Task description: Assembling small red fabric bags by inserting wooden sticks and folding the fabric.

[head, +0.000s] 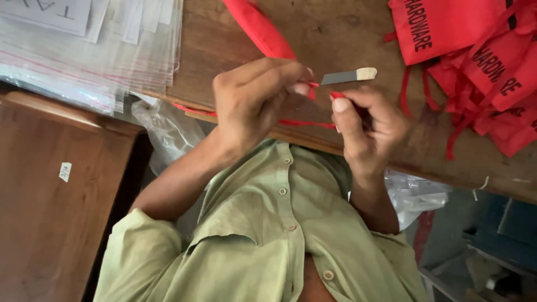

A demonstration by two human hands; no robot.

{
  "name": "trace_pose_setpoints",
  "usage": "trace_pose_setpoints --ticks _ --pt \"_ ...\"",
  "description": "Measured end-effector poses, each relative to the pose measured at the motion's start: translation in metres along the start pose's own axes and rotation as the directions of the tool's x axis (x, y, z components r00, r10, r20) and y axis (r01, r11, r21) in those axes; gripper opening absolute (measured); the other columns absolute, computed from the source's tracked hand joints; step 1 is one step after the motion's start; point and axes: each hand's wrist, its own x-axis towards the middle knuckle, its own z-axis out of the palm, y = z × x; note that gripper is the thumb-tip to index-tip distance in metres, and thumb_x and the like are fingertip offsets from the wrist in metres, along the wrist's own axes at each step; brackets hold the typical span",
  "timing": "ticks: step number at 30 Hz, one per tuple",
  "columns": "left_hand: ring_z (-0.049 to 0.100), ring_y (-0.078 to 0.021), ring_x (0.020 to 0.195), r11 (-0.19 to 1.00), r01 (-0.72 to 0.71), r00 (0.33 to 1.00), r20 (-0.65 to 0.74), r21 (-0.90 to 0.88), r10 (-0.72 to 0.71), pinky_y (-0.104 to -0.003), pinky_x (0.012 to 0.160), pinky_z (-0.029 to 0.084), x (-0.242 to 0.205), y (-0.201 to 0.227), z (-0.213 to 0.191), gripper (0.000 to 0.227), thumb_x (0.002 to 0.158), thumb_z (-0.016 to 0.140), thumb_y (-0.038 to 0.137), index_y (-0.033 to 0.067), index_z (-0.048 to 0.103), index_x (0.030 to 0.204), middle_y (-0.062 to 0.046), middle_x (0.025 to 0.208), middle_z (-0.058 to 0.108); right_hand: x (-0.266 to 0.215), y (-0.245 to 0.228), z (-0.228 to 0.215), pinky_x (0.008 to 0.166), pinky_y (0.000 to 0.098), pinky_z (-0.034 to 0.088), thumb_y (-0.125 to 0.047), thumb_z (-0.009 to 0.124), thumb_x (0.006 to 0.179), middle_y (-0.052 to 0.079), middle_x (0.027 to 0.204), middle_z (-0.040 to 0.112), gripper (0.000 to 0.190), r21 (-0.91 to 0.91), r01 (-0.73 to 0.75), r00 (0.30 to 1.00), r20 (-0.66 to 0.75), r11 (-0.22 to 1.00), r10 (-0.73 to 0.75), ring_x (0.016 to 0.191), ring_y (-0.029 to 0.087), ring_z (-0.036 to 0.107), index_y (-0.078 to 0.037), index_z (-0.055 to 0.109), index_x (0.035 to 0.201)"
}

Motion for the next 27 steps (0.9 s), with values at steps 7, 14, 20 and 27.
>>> trace_pose_setpoints --ticks 7,14,20,27 --pt "0.077 -0.0131 0.089 0.998 0.043 0.998 0.037 0.04 -0.044 -0.023 0.077 0.06 0.008 0.029 -0.009 0.018 0.101 0.075 0.0 0.0007 0.071 0.118 -0.007 0.1 0.076 -0.012 -0.019 -0.001 0.06 0.0221 0.043 -0.005 0.067 0.109 0.006 0.081 0.061 0.012 0.086 0.083 0.996 0.015 0.993 -0.084 0.065 0.009 0.054 0.006 0.065 0.105" --pt "0.075 -0.0085 0.094 0.933 0.25 0.965 0.142 -0.26 -0.219 -0.021 0.085 0.063 0.003 0.019 0.007 0.025 0.106 0.074 0.003 -0.0011 0.068 0.13 -0.006 0.106 0.077 -0.011 -0.025 -0.002 0.063 0.0229 0.047 -0.003 0.066 0.111 0.007 0.086 0.063 0.009 0.05 0.1 0.994 -0.056 0.994 -0.097 0.069 0.009 0.059 0.004 0.062 0.107" --pt "0.078 -0.0103 0.094 0.972 0.163 0.98 0.144 -0.17 -0.139 -0.022 0.085 0.066 0.003 0.018 0.011 0.023 0.106 0.074 -0.001 0.0019 0.07 0.129 -0.007 0.102 0.077 -0.005 -0.028 -0.003 0.056 0.0201 0.036 -0.001 0.07 0.108 0.005 0.077 0.061 0.01 -0.188 0.186 0.979 -0.05 0.965 -0.198 0.062 0.006 0.052 0.004 0.064 0.1" --pt "0.078 -0.0121 0.096 0.979 0.12 0.986 0.139 -0.162 -0.098 -0.022 0.087 0.067 0.0 0.014 0.011 0.025 0.106 0.074 -0.004 0.0043 0.07 0.129 -0.008 0.107 0.077 -0.008 -0.026 -0.001 0.055 0.02 0.034 -0.001 0.07 0.109 0.004 0.075 0.061 0.013 -0.186 0.172 0.979 -0.074 0.967 -0.189 0.061 0.005 0.051 0.003 0.064 0.098"
